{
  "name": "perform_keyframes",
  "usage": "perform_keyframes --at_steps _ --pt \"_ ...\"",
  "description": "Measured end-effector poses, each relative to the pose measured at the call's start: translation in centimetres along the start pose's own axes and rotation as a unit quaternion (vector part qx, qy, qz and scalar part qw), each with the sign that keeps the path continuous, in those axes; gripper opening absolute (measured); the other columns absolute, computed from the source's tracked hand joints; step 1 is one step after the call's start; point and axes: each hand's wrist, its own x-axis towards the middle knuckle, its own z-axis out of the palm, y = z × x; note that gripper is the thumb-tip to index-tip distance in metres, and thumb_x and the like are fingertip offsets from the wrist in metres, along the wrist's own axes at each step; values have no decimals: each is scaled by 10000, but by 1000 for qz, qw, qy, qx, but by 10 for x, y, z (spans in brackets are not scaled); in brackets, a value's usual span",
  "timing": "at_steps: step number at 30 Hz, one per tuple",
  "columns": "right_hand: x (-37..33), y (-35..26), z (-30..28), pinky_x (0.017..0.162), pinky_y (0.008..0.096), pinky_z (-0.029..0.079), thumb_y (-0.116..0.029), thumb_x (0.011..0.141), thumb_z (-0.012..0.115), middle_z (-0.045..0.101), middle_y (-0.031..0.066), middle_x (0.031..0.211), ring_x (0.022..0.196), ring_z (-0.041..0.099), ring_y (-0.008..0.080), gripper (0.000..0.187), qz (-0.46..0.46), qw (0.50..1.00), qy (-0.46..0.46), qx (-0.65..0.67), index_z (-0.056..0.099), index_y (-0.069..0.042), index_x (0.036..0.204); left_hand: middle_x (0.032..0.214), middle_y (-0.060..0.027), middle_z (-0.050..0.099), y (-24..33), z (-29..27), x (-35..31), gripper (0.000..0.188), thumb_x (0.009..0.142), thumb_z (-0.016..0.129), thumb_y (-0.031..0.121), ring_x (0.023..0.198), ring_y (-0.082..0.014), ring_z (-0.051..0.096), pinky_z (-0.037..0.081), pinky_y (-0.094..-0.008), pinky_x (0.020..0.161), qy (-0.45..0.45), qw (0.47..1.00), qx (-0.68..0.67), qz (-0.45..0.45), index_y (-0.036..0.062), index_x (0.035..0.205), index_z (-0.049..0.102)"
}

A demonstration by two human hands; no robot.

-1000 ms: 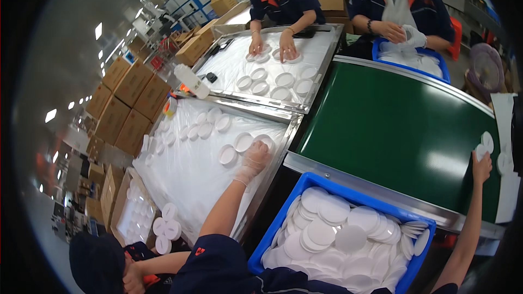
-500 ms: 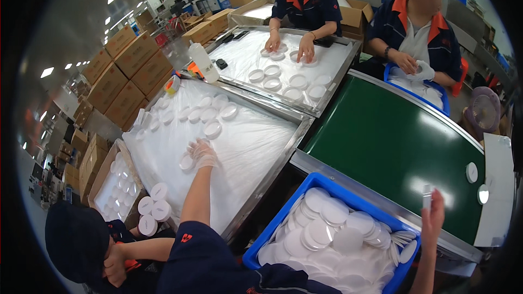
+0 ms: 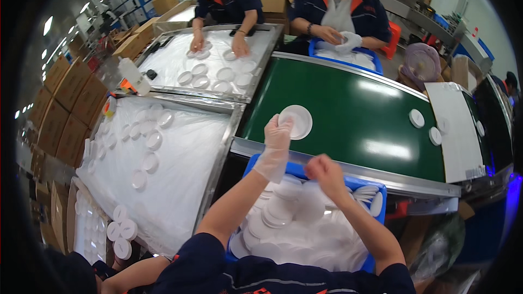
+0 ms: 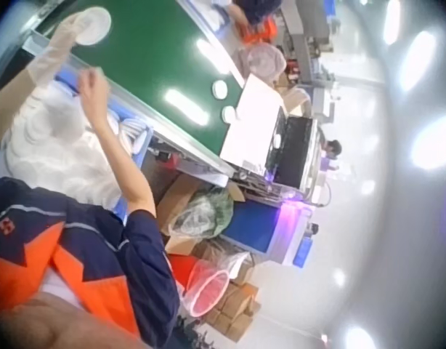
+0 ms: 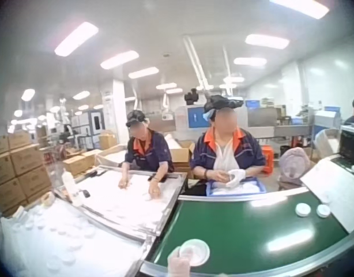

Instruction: The person sorts and stacks white plastic lids by hand, moving them from workstations onto a conveyor belt. The person wears protective gloves while handling the lids.

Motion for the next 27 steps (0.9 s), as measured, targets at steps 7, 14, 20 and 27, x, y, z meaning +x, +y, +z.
perform_keyframes --at_steps 7,14,20,27 --pt "-18 1 48 776 378 440 -191 707 602 546 163 1055 959 535 296 355 -259 843 -152 -446 521 -4 997 797 -42 561 -53 -21 16 139 741 542 30 760 -121 522 443 -271 695 -59 968 204 135 32 879 543" --pt "-2 -5 38 693 365 468 -173 715 578 598 118 868 838 577 279 222 -277 828 -251 -418 562 -35 888 848 -83 578 -34 -23 -1 195 786 486 53 801 -140 550 443 -263 727 -121 946 278 118 38 973 540" --pt "12 -21 7 564 347 451 -112 672 599 569 80 699 648 547 263 78 -340 843 -162 -384 580 -67 734 863 -67 572 -45 -17 9 183 804 480 85 799 -141 537 436 -260 722 -106 982 127 93 29 971 532" --pt "37 -14 -52 467 239 388 36 748 545 495 45 639 546 505 125 50 -117 979 163 -47 579 0 752 919 -4 535 -50 -20 1 181 888 466 152 854 -67 483 400 -200 764 -146 989 20 12 26 1003 526"
